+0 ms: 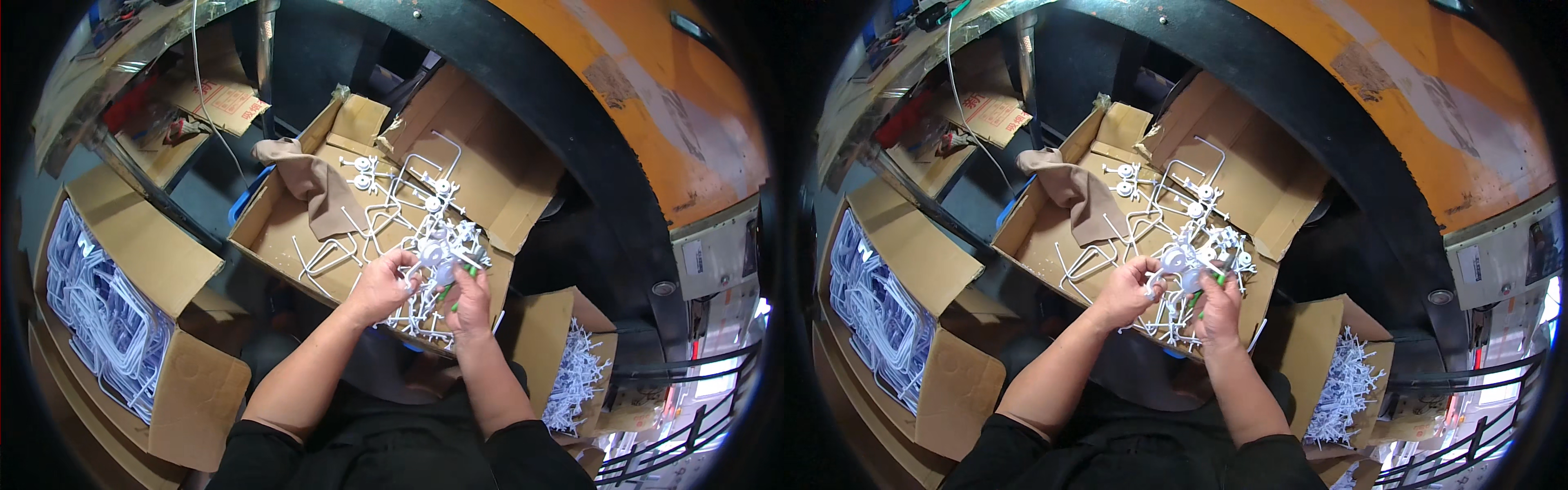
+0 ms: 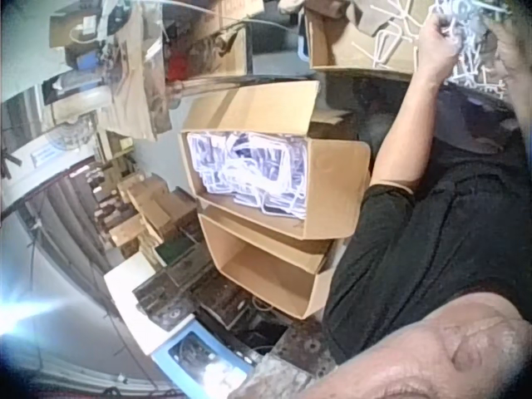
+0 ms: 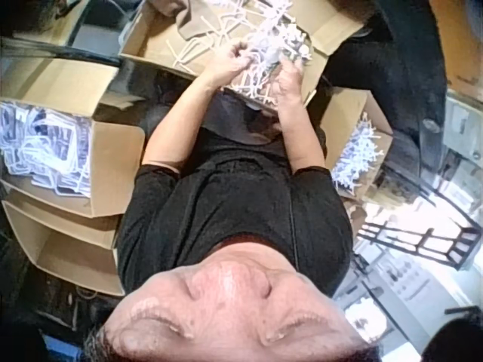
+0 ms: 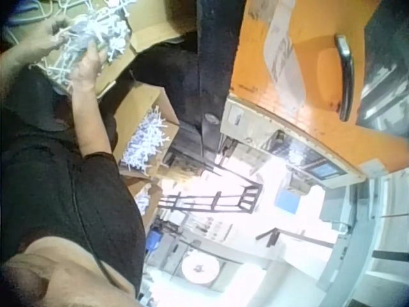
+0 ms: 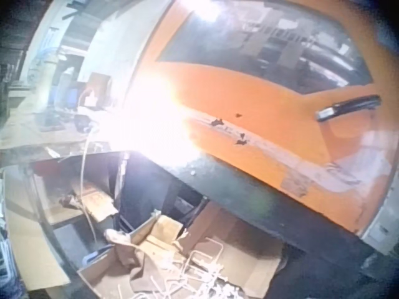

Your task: The person separates white plastic components from their plastic sprue runners by hand, using hand clippers to clip them inside cardboard boxes.

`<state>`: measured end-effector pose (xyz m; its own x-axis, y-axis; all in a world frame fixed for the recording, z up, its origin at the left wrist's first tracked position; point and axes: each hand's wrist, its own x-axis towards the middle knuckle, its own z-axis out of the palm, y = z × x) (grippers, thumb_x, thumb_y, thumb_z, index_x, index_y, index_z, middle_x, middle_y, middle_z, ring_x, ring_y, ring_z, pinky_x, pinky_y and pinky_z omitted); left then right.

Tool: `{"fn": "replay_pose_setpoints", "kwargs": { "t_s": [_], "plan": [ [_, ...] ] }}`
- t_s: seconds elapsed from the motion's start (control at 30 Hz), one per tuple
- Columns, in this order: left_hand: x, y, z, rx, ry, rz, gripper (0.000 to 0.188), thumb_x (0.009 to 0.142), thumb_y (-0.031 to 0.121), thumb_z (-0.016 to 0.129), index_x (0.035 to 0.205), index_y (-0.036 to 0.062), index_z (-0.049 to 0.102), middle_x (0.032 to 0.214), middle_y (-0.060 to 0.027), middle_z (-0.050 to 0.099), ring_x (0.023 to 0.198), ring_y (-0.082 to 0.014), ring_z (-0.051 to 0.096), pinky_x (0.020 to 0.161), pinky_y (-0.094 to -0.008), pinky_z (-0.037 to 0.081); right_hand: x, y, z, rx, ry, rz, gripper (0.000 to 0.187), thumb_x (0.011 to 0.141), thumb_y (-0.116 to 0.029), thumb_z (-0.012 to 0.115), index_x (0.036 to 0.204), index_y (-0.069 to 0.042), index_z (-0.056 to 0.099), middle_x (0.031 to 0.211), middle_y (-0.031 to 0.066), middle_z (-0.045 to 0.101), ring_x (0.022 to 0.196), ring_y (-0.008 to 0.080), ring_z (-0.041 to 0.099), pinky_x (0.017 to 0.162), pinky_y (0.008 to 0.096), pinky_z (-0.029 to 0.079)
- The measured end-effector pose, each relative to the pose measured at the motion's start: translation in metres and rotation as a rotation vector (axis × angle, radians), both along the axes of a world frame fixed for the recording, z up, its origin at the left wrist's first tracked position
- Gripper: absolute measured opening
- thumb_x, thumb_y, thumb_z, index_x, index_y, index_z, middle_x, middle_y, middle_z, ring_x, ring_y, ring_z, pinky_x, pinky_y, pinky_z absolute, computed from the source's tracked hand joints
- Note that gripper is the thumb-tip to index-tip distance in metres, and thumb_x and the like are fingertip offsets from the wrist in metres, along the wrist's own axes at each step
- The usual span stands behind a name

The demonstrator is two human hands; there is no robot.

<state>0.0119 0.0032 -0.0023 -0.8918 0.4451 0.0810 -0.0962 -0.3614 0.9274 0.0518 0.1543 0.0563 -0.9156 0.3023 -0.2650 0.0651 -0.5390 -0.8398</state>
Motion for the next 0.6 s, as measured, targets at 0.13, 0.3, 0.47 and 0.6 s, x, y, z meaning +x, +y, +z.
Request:
{"fn": "replay_pose_setpoints", "kwargs": {
  "t_s": [0.13,0.3,0.47,0.6],
  "plan": [
    [-0.009,-0.011,0.014,-0.038,-0.410,0.122,0.025,0.094,0.018,0.058,0.115,0.0045,0.054,0.092,-0.0025,0.062,0.073,-0.0068,0.059,0.047,-0.0200,0.044,0.000,0.017,0.005,0.149,0.102,-0.046,0.022,0.089,0.000,0.057,0.108,-0.009,0.050,0.093,0.0024,0.056,0.076,0.0105,0.055,0.062,0.0257,0.048],
    [-0.008,-0.015,0.018,0.157,-0.435,-0.013,0.032,0.098,0.030,0.053,0.120,0.0057,0.053,0.089,-0.0022,0.062,0.069,-0.0080,0.063,0.044,-0.0201,0.042,0.003,0.006,-0.008,0.918,0.132,0.129,0.024,0.087,0.002,0.061,0.108,-0.003,0.051,0.090,0.0007,0.053,0.074,0.0062,0.047,0.067,0.0218,0.044],
    [-0.003,-0.010,0.016,0.140,-0.445,0.096,0.037,0.100,0.038,0.045,0.117,0.0059,0.052,0.082,-0.0023,0.061,0.060,-0.0110,0.062,0.041,-0.0212,0.040,0.000,0.004,-0.005,0.922,0.014,0.105,0.026,0.085,0.000,0.064,0.107,-0.002,0.051,0.089,0.0009,0.053,0.077,0.0066,0.047,0.070,0.0221,0.043],
    [-0.003,-0.008,0.017,-0.032,-0.360,0.046,0.027,0.097,0.033,0.053,0.105,0.0070,0.054,0.078,-0.0042,0.062,0.056,-0.0117,0.062,0.039,-0.0215,0.039,0.004,0.002,0.000,0.874,0.016,0.175,0.030,0.086,-0.003,0.062,0.113,-0.003,0.050,0.095,0.0024,0.054,0.082,0.0076,0.048,0.072,0.0228,0.043]
  ]
}}
